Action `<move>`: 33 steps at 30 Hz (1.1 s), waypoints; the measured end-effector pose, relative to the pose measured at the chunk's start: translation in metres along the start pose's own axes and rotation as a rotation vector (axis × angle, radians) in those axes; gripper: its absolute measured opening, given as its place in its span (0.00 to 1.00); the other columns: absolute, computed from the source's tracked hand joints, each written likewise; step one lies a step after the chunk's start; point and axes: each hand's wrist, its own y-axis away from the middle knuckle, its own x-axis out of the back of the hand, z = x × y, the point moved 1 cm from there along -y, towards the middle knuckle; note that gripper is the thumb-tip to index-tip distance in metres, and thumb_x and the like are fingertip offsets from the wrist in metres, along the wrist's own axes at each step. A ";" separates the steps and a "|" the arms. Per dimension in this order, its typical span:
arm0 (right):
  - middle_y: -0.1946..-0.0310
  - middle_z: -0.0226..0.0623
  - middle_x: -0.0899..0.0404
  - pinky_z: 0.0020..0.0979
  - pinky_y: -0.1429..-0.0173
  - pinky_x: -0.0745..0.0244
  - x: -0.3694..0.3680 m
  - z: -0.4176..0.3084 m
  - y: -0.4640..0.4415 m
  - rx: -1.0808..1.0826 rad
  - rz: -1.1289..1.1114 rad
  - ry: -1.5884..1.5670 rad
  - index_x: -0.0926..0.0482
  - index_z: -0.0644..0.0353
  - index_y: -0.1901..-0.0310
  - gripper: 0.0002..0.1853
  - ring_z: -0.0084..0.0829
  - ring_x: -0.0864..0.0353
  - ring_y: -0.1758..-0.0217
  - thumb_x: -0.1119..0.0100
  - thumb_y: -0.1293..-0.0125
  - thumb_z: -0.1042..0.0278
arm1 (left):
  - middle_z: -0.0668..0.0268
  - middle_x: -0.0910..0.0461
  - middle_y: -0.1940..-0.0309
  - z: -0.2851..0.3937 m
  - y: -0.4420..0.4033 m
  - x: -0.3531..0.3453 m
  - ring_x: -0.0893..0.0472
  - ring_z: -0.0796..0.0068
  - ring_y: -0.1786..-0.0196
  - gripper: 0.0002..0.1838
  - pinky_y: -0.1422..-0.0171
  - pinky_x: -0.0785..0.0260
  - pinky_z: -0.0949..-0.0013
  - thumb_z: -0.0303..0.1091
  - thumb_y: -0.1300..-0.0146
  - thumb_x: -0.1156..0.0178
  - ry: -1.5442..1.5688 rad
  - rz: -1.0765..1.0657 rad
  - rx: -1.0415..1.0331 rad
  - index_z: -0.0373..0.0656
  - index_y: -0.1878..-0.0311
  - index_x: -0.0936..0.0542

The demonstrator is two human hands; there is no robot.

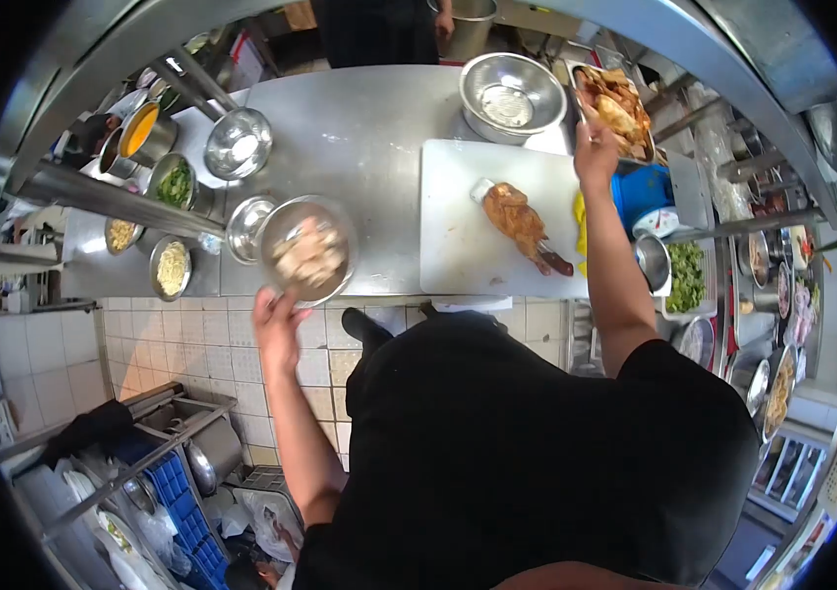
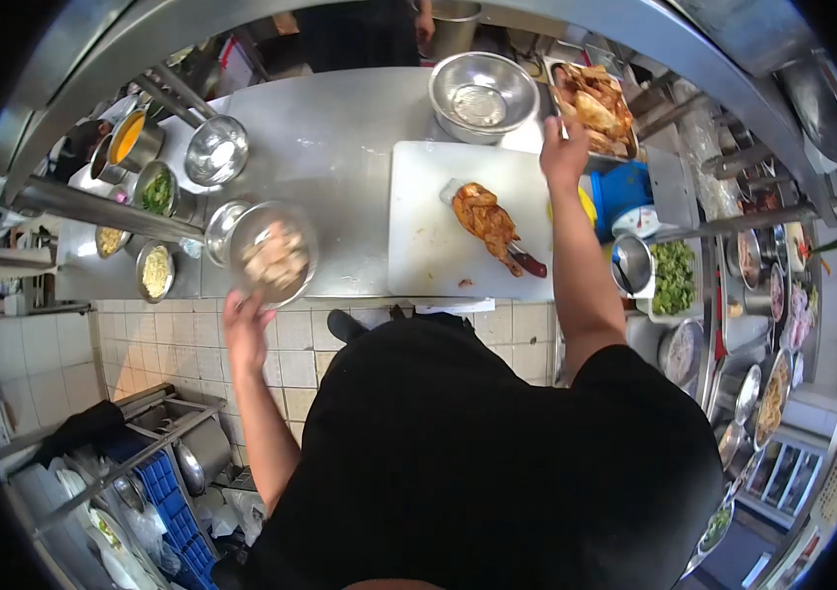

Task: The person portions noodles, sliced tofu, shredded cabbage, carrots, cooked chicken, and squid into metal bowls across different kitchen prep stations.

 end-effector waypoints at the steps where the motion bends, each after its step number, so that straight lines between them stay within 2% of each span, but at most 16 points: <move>1: 0.58 0.56 0.21 0.44 0.46 0.29 0.020 0.003 0.020 -0.142 -0.226 -0.079 0.21 0.64 0.57 0.17 0.52 0.25 0.48 0.37 0.39 0.57 | 0.71 0.24 0.67 0.004 0.013 0.023 0.26 0.84 0.69 0.07 0.65 0.25 0.78 0.28 0.37 0.38 -0.028 0.043 -0.002 0.45 0.57 0.23; 2: 0.52 0.57 0.23 0.44 0.43 0.31 0.031 0.026 0.042 0.039 -0.296 0.114 0.23 0.62 0.53 0.17 0.52 0.28 0.43 0.40 0.40 0.60 | 0.70 0.21 0.63 0.005 0.024 0.044 0.25 0.84 0.68 0.09 0.66 0.27 0.79 0.28 0.38 0.38 -0.025 0.071 -0.028 0.45 0.54 0.23; 4: 0.49 0.55 0.24 0.44 0.40 0.29 0.047 0.052 0.075 0.039 -0.492 0.648 0.25 0.60 0.46 0.21 0.53 0.25 0.46 0.41 0.41 0.62 | 0.69 0.20 0.62 0.000 0.039 0.087 0.23 0.84 0.67 0.09 0.66 0.28 0.79 0.28 0.37 0.38 -0.017 0.158 -0.048 0.44 0.54 0.23; 5: 0.42 0.57 0.30 0.48 0.37 0.31 0.036 0.116 0.088 0.112 -0.584 0.816 0.33 0.55 0.36 0.30 0.55 0.26 0.42 0.42 0.41 0.59 | 0.70 0.20 0.63 -0.007 0.042 0.111 0.23 0.84 0.69 0.08 0.66 0.28 0.79 0.27 0.37 0.39 0.005 0.177 -0.071 0.45 0.56 0.24; 6: 0.42 0.57 0.30 0.48 0.37 0.31 0.039 0.112 0.093 0.104 -0.584 0.823 0.33 0.55 0.36 0.30 0.55 0.26 0.42 0.42 0.41 0.59 | 0.70 0.20 0.63 -0.009 0.046 0.125 0.24 0.84 0.69 0.06 0.67 0.28 0.79 0.27 0.36 0.39 -0.007 0.190 -0.077 0.45 0.57 0.24; 9: 0.28 0.56 0.51 0.52 0.36 0.32 0.044 0.068 0.099 -0.245 -0.625 0.868 0.52 0.38 0.26 0.42 0.57 0.32 0.35 0.43 0.41 0.57 | 0.70 0.20 0.64 -0.002 0.056 0.130 0.24 0.85 0.70 0.06 0.67 0.29 0.79 0.27 0.35 0.40 0.007 0.232 -0.086 0.46 0.57 0.24; 13: 0.32 0.54 0.39 0.51 0.37 0.31 0.039 0.090 0.064 -0.499 -0.565 0.696 0.40 0.39 0.29 0.33 0.57 0.30 0.37 0.47 0.38 0.58 | 0.71 0.19 0.65 0.004 0.044 0.121 0.23 0.85 0.70 0.05 0.67 0.27 0.81 0.27 0.35 0.40 0.076 0.197 -0.099 0.46 0.57 0.24; 15: 0.49 0.52 0.21 0.42 0.46 0.24 0.035 0.143 0.046 -0.211 -0.514 0.563 0.25 0.49 0.39 0.23 0.48 0.19 0.49 0.46 0.38 0.62 | 0.71 0.19 0.65 0.004 0.042 0.112 0.22 0.86 0.70 0.05 0.68 0.27 0.83 0.27 0.35 0.41 0.078 0.175 -0.097 0.46 0.57 0.24; 16: 0.49 0.52 0.21 0.42 0.46 0.24 0.038 0.130 0.042 -0.196 -0.520 0.560 0.25 0.49 0.39 0.23 0.48 0.19 0.49 0.46 0.38 0.62 | 0.71 0.19 0.65 0.008 0.043 0.103 0.22 0.86 0.70 0.05 0.68 0.27 0.83 0.27 0.35 0.40 0.085 0.158 -0.088 0.46 0.57 0.25; 18: 0.66 0.42 0.16 0.32 0.54 0.22 0.069 0.062 0.043 -0.237 -0.402 -0.028 0.19 0.60 0.51 0.15 0.34 0.16 0.59 0.47 0.38 0.70 | 0.71 0.19 0.65 0.007 0.050 0.098 0.22 0.86 0.70 0.05 0.68 0.27 0.83 0.28 0.35 0.40 0.092 0.161 -0.074 0.46 0.58 0.25; 19: 0.66 0.42 0.16 0.32 0.54 0.22 0.075 0.033 0.043 -0.230 -0.416 -0.031 0.19 0.60 0.51 0.15 0.34 0.16 0.59 0.47 0.38 0.70 | 0.70 0.19 0.66 0.005 0.053 0.097 0.22 0.85 0.71 0.05 0.68 0.26 0.82 0.27 0.35 0.40 0.106 0.155 -0.073 0.45 0.58 0.25; 21: 0.62 0.36 0.17 0.26 0.55 0.24 0.076 -0.021 0.044 -0.329 -0.479 -0.551 0.20 0.65 0.51 0.15 0.24 0.19 0.59 0.49 0.38 0.77 | 0.69 0.19 0.66 0.005 0.057 0.094 0.21 0.84 0.71 0.06 0.68 0.25 0.81 0.27 0.35 0.40 0.117 0.152 -0.079 0.45 0.58 0.25; 24: 0.59 0.35 0.19 0.25 0.54 0.25 0.044 -0.079 0.033 -0.132 -0.549 -0.679 0.21 0.67 0.50 0.15 0.24 0.21 0.59 0.51 0.37 0.77 | 0.68 0.19 0.64 0.005 0.065 0.090 0.21 0.83 0.69 0.06 0.68 0.24 0.80 0.26 0.35 0.40 0.124 0.169 -0.046 0.44 0.57 0.25; 28: 0.60 0.38 0.17 0.26 0.52 0.25 -0.024 -0.149 0.025 -0.001 -0.617 -0.569 0.20 0.65 0.49 0.16 0.26 0.19 0.58 0.47 0.39 0.74 | 0.67 0.19 0.63 0.006 0.077 0.092 0.20 0.83 0.69 0.06 0.69 0.24 0.80 0.26 0.35 0.41 0.143 0.181 -0.089 0.44 0.57 0.25; 31: 0.60 0.47 0.16 0.35 0.48 0.24 -0.083 -0.163 0.021 0.363 -0.685 -0.113 0.21 0.61 0.48 0.18 0.42 0.17 0.53 0.47 0.41 0.70 | 0.68 0.19 0.62 0.009 0.096 0.098 0.21 0.83 0.69 0.06 0.68 0.24 0.80 0.26 0.35 0.41 0.131 0.198 -0.112 0.43 0.56 0.26; 33: 0.46 0.54 0.24 0.42 0.43 0.25 -0.137 -0.144 0.028 0.352 -0.991 0.223 0.25 0.58 0.41 0.23 0.50 0.22 0.46 0.49 0.40 0.69 | 0.69 0.20 0.62 0.011 0.114 0.100 0.21 0.83 0.68 0.08 0.68 0.25 0.80 0.26 0.35 0.40 0.140 0.245 -0.141 0.44 0.55 0.26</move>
